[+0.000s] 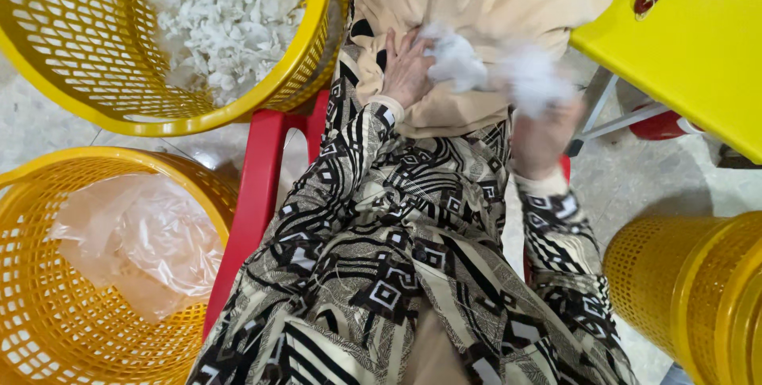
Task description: The person repeatedly pulls white cotton-like material from a yellow basket and stuffs it into a beige fabric pouch with circular openings. The hands work continuously to pack the material into the pouch while seated.
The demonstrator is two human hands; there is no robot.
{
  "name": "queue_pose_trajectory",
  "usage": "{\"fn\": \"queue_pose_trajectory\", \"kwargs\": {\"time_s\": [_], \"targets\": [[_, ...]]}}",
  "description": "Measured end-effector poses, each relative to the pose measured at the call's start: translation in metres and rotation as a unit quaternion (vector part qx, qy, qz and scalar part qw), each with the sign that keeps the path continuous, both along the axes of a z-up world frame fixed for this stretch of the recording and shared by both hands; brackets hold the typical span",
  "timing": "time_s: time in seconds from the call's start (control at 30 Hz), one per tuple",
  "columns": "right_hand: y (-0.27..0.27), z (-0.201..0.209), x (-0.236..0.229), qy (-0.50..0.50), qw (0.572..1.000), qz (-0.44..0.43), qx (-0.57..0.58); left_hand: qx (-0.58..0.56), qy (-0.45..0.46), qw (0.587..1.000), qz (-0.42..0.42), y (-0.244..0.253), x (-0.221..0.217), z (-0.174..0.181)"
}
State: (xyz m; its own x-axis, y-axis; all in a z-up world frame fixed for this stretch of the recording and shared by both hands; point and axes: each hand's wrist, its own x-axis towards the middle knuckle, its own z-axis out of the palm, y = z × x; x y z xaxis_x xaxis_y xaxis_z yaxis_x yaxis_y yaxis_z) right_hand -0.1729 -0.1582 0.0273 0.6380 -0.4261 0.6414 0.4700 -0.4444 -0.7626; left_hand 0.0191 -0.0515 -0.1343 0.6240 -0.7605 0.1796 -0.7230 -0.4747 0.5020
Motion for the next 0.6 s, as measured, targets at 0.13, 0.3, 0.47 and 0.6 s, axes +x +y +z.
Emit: {"fn": "queue_pose_trajectory", "kwargs": {"time_s": [0.13,0.3,0.47,0.6], "targets": [[-0.026,0.065,-0.025,-0.028,0.988,0.044,0.147,-0.02,0.016,1.0,-0.01,0.007,-0.012,0.018],[-0.013,0.043,0.062,0.152,0.927,0.229,0.254,-0.129,0.139,0.971,-0.148,0.055,0.008,0.077],[0.042,0.015,0.147,0.309,0.807,0.383,0.326,-0.4,0.392,0.822,-0.101,0.156,0.057,0.112],[0.114,0.002,0.206,0.434,0.81,0.36,0.16,-0.46,0.249,0.844,-0.113,0.217,0.076,0.123]]}}
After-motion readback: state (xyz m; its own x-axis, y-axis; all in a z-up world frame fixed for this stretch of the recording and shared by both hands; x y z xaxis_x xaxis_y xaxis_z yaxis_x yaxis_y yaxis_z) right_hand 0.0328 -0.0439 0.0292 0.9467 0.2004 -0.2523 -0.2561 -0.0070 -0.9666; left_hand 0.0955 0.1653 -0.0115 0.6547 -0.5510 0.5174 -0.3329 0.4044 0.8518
